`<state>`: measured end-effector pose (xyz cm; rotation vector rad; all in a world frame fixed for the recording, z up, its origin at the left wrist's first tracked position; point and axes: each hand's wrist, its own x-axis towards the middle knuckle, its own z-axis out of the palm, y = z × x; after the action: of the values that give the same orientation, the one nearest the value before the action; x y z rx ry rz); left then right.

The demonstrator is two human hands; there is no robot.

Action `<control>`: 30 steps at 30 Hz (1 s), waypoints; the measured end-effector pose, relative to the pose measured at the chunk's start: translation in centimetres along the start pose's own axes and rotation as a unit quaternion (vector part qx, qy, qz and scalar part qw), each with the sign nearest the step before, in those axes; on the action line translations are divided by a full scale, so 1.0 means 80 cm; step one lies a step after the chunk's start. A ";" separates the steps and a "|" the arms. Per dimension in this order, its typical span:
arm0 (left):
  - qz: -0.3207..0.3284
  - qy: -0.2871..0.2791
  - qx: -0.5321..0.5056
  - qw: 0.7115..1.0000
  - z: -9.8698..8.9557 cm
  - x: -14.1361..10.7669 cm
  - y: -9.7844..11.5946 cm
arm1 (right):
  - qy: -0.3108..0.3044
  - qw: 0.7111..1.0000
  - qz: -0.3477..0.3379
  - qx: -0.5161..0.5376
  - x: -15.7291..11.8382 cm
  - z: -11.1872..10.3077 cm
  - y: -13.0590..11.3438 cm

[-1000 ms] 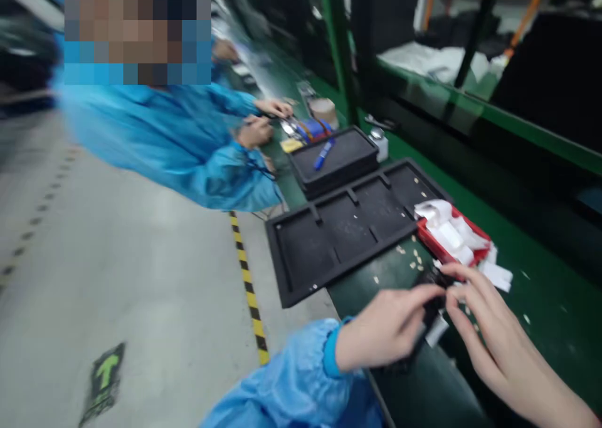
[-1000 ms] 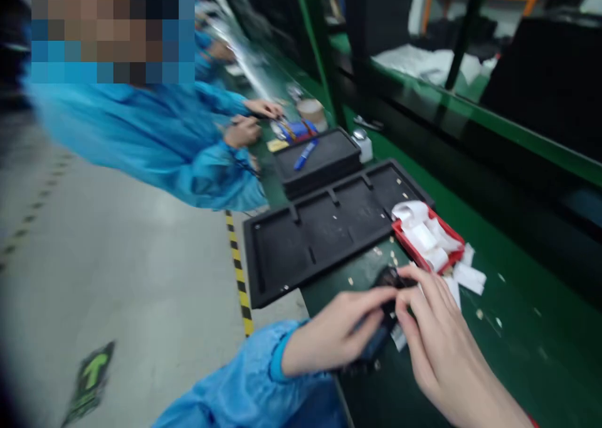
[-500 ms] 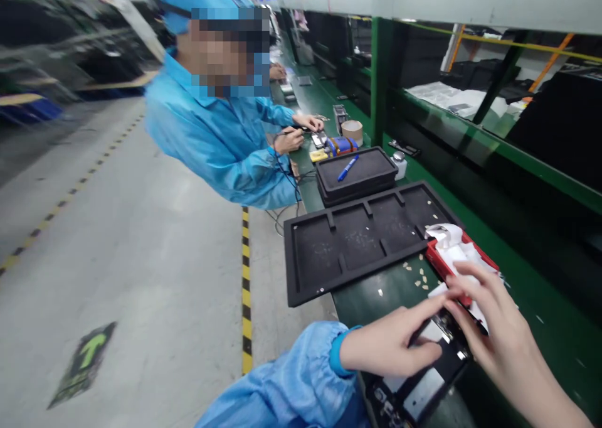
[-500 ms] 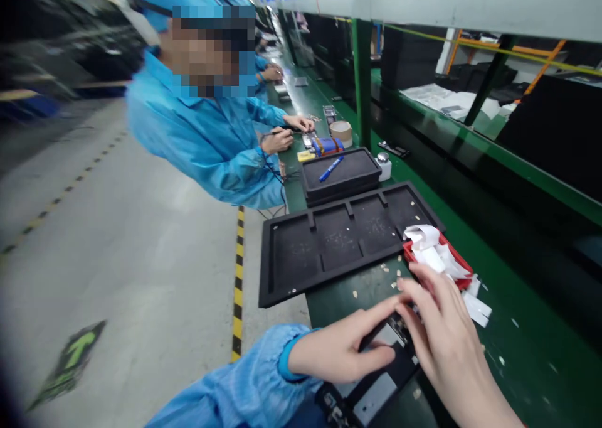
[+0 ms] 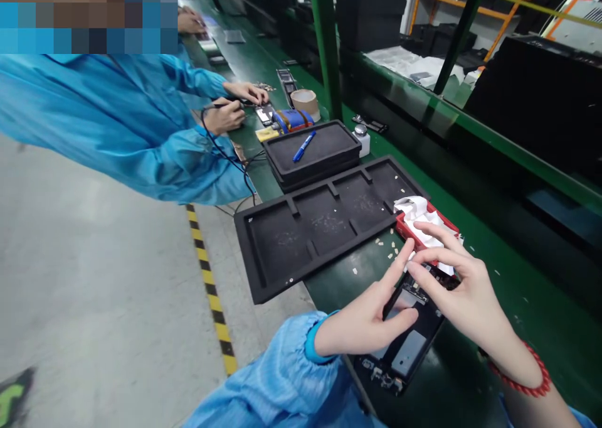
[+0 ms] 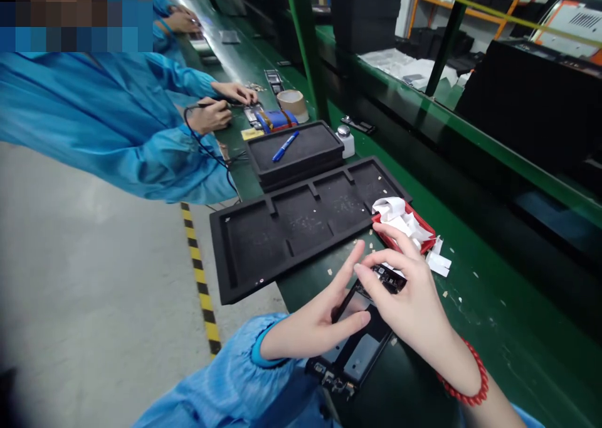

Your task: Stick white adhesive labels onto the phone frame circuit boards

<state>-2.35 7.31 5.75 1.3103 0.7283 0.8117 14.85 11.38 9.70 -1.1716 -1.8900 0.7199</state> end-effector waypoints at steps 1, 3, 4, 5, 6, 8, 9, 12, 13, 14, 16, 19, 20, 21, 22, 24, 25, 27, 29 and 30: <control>-0.001 0.003 0.005 1.000 0.000 -0.001 0.000 | -0.004 1.000 -0.004 0.002 0.001 -0.001 -0.001; -0.016 -0.001 -0.006 1.000 0.000 0.000 -0.001 | -0.002 1.000 -0.013 0.013 -0.002 -0.005 -0.003; -0.030 0.003 -0.029 0.999 0.000 0.002 -0.002 | 0.005 1.000 -0.021 0.023 -0.005 -0.007 -0.004; -0.047 0.015 -0.066 0.997 0.000 0.005 -0.004 | 0.016 0.999 -0.035 0.031 -0.010 -0.008 -0.006; -0.068 0.041 -0.115 0.990 0.000 0.009 -0.006 | 0.028 0.997 -0.054 0.037 -0.015 -0.010 -0.008; -0.115 0.112 -0.240 0.957 0.000 0.020 -0.010 | 0.044 0.994 -0.100 0.030 -0.025 -0.009 -0.011; -0.141 0.142 -0.301 0.932 0.000 0.025 -0.012 | 0.044 0.992 -0.119 0.017 -0.029 -0.008 -0.011; -0.208 0.160 -0.404 0.876 -0.001 0.035 -0.016 | 0.033 0.993 -0.112 -0.025 -0.037 0.001 -0.007; -0.219 0.141 -0.413 0.872 -0.001 0.037 -0.016 | 0.032 0.995 -0.090 -0.033 -0.038 0.003 -0.003; -0.218 0.114 -0.414 0.877 0.000 0.037 -0.016 | 0.030 0.997 -0.061 -0.038 -0.039 0.004 0.000; -0.189 0.058 -0.409 0.891 0.004 0.036 -0.015 | 0.015 0.999 -0.002 -0.039 -0.041 0.003 0.005; -0.135 0.029 -0.402 0.905 0.014 0.030 -0.011 | -0.034 0.998 0.044 -0.002 -0.043 -0.006 0.001; -0.118 0.032 -0.397 0.910 0.018 0.028 -0.009 | -0.053 0.997 0.046 0.024 -0.043 -0.010 -0.002; -0.098 0.034 -0.386 0.917 0.021 0.025 -0.005 | -0.071 0.995 0.043 0.050 -0.042 -0.013 -0.007; -0.075 0.030 -0.370 0.925 0.023 0.023 -0.001 | -0.086 0.993 0.039 0.073 -0.041 -0.016 -0.012; -0.038 0.006 -0.330 0.943 0.026 0.019 0.007 | -0.104 0.989 0.024 0.103 -0.037 -0.021 -0.020; -0.032 -0.008 -0.310 0.950 0.027 0.017 0.011 | -0.107 0.988 0.017 0.108 -0.035 -0.022 -0.023; -0.030 -0.016 -0.277 0.960 0.027 0.016 0.015 | -0.108 0.988 0.009 0.108 -0.031 -0.024 -0.027; -0.011 0.003 -0.227 0.974 0.027 0.016 0.015 | -0.107 0.989 0.007 0.102 -0.029 -0.025 -0.029; 0.006 0.009 -0.196 0.981 0.026 0.017 0.013 | -0.104 0.990 0.004 0.099 -0.029 -0.025 -0.030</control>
<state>0.03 7.42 7.04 0.9539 0.5399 0.9257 16.09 8.43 11.89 -1.0109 -1.9319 1.0423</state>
